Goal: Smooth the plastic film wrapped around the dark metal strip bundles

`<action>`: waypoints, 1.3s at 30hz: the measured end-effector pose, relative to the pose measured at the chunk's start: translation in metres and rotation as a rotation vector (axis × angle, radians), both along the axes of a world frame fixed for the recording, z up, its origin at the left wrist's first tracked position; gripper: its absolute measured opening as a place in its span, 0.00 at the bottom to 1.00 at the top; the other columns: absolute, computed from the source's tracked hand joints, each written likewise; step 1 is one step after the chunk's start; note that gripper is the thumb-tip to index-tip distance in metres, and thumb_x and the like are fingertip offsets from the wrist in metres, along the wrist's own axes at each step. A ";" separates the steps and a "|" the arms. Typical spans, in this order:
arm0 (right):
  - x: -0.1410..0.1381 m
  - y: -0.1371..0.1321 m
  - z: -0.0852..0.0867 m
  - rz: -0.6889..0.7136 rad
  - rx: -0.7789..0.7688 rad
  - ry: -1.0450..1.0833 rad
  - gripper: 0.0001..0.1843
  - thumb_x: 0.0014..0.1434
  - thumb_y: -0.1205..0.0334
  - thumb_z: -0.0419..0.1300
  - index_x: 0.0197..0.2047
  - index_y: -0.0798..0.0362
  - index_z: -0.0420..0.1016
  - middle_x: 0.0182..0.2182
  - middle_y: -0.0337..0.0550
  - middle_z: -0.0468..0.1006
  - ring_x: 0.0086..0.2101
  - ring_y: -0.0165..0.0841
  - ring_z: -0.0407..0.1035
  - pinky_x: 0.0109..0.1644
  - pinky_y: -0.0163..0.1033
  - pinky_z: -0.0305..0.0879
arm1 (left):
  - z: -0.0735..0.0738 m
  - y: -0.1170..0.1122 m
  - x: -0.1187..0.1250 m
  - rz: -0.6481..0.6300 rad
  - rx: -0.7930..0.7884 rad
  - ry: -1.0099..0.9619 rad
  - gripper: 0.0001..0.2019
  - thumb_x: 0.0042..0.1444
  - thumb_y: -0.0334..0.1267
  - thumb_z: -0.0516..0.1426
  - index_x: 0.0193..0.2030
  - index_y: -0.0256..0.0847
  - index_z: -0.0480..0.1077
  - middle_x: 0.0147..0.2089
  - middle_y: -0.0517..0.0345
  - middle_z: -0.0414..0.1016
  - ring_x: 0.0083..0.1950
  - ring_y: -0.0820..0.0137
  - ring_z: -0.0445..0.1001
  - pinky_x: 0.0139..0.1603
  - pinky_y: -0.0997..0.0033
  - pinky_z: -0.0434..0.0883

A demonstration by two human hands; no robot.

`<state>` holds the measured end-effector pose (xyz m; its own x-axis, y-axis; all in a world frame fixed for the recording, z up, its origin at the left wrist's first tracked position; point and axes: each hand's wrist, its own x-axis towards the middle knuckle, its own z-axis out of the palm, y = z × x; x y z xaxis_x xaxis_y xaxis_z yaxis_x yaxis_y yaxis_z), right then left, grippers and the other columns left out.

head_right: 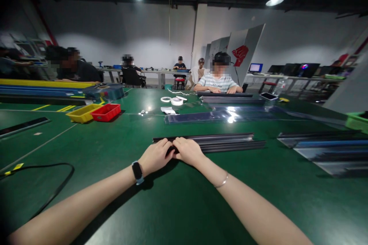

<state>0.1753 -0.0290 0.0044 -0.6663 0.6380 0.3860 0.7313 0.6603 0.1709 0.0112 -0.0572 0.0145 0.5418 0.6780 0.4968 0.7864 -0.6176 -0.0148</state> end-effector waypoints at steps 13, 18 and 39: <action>0.008 0.001 -0.004 -0.016 -0.022 0.110 0.18 0.54 0.45 0.49 0.35 0.53 0.63 0.28 0.41 0.69 0.32 0.32 0.64 0.33 0.36 0.54 | -0.012 0.011 -0.013 0.036 -0.102 -0.130 0.11 0.57 0.45 0.47 0.37 0.41 0.63 0.33 0.58 0.68 0.36 0.70 0.67 0.35 0.71 0.65; 0.009 0.002 -0.005 -0.033 -0.012 0.077 0.19 0.54 0.45 0.49 0.33 0.54 0.62 0.27 0.41 0.69 0.31 0.32 0.63 0.33 0.36 0.53 | -0.011 0.012 -0.013 0.033 -0.132 -0.109 0.12 0.58 0.45 0.46 0.36 0.41 0.63 0.32 0.58 0.68 0.35 0.70 0.67 0.34 0.71 0.64; 0.006 0.001 -0.001 -0.101 -0.120 0.057 0.21 0.53 0.43 0.49 0.31 0.53 0.67 0.30 0.42 0.72 0.33 0.32 0.66 0.36 0.35 0.57 | -0.013 0.012 -0.014 0.030 -0.068 -0.005 0.11 0.58 0.44 0.45 0.36 0.41 0.63 0.33 0.57 0.67 0.36 0.68 0.67 0.34 0.70 0.64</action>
<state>0.1817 -0.0281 0.0036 -0.5758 0.7443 0.3384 0.8011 0.5963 0.0518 -0.0032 -0.0449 0.0012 0.5183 0.7262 0.4516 0.8046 -0.5930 0.0301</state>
